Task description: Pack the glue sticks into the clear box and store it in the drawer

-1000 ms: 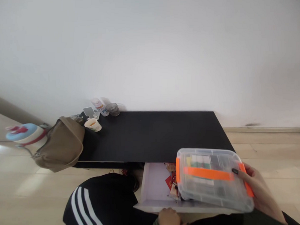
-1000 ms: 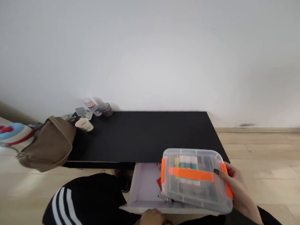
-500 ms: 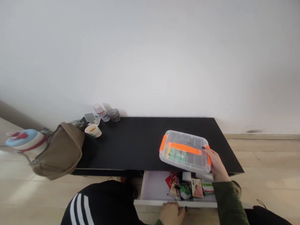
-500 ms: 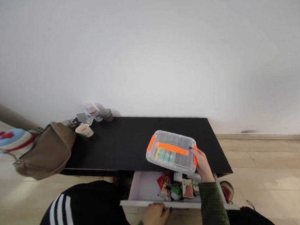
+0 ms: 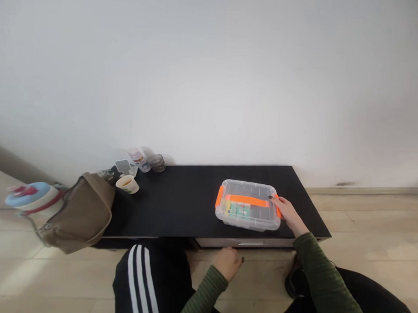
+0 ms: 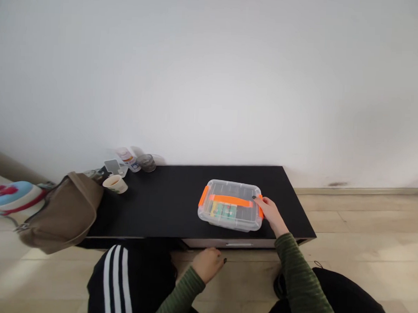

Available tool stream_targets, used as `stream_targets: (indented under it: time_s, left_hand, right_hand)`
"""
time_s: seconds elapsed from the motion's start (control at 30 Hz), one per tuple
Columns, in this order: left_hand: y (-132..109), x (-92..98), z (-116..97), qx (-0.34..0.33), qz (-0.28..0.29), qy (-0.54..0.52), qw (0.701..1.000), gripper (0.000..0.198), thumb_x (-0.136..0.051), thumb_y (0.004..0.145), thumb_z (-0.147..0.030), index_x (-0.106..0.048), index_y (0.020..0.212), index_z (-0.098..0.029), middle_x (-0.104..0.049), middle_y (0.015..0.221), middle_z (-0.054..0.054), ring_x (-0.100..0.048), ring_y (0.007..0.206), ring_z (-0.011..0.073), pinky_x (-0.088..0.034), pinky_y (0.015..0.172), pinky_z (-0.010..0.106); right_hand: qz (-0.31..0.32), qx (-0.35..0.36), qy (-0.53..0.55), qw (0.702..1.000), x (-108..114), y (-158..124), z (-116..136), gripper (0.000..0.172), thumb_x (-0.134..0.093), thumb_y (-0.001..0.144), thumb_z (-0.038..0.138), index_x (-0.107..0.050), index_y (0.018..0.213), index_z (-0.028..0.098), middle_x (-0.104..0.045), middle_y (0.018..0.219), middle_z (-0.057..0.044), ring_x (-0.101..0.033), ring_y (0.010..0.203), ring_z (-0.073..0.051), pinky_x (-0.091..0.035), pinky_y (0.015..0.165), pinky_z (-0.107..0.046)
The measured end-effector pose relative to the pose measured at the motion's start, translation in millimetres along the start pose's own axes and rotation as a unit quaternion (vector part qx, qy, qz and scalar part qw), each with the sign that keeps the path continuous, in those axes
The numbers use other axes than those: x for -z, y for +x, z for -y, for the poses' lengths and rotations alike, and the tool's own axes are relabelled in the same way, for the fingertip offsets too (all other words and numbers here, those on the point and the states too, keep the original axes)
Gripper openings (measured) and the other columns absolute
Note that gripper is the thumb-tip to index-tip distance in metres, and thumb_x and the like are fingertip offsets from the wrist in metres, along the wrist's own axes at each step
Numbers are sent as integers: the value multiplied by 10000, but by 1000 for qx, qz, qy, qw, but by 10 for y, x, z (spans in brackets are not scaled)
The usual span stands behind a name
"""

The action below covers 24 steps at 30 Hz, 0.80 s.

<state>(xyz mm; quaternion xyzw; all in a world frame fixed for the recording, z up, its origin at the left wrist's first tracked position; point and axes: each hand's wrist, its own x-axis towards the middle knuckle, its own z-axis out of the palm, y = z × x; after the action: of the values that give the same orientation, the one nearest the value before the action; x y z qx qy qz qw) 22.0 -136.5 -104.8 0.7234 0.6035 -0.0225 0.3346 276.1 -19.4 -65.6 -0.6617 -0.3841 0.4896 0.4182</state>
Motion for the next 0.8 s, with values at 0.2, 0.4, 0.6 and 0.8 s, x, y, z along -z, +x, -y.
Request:
stream_targets:
  time_s: [0.2, 0.4, 0.6, 0.8]
  left_hand:
    - [44, 1016, 286, 15, -204, -189, 960, 362, -324, 949, -396, -592, 794, -208, -646, 678, 37, -623, 636, 176, -436, 656, 273]
    - [634, 1654, 184, 24, -206, -170, 963, 442, -490, 871, -568, -586, 1088, -196, -688, 797, 91, -665, 774, 262, -437, 708, 310]
    - [899, 1638, 199, -11, -145, -190, 971, 425, -341, 944, -511, -568, 1093, -184, -706, 914, 128, -663, 838, 272, -448, 767, 343]
    - [881, 1629, 420, -52, -159, -267, 949, 516, -323, 940, -587, -584, 1144, -191, -714, 974, 99, -655, 904, 251, -466, 835, 342]
  right_hand:
    - [-18, 81, -160, 984, 75, 37, 59, 375, -590, 780, 566, -600, 750, 192, -618, 686, 0, -543, 631, -146, -397, 559, -248]
    - [-23, 125, -252, 959, 43, 150, 226, 377, -504, 865, 536, -655, 736, 216, -688, 729, -61, -626, 744, -218, -423, 676, -290]
    - [0, 140, -219, 966, 47, 244, 179, 427, -445, 886, 542, -612, 679, 208, -677, 720, -52, -601, 728, -202, -424, 683, -291]
    - [24, 140, -84, 986, 9, 408, 64, 375, -472, 850, 520, -594, 695, 202, -665, 739, -36, -590, 722, -188, -462, 664, -287]
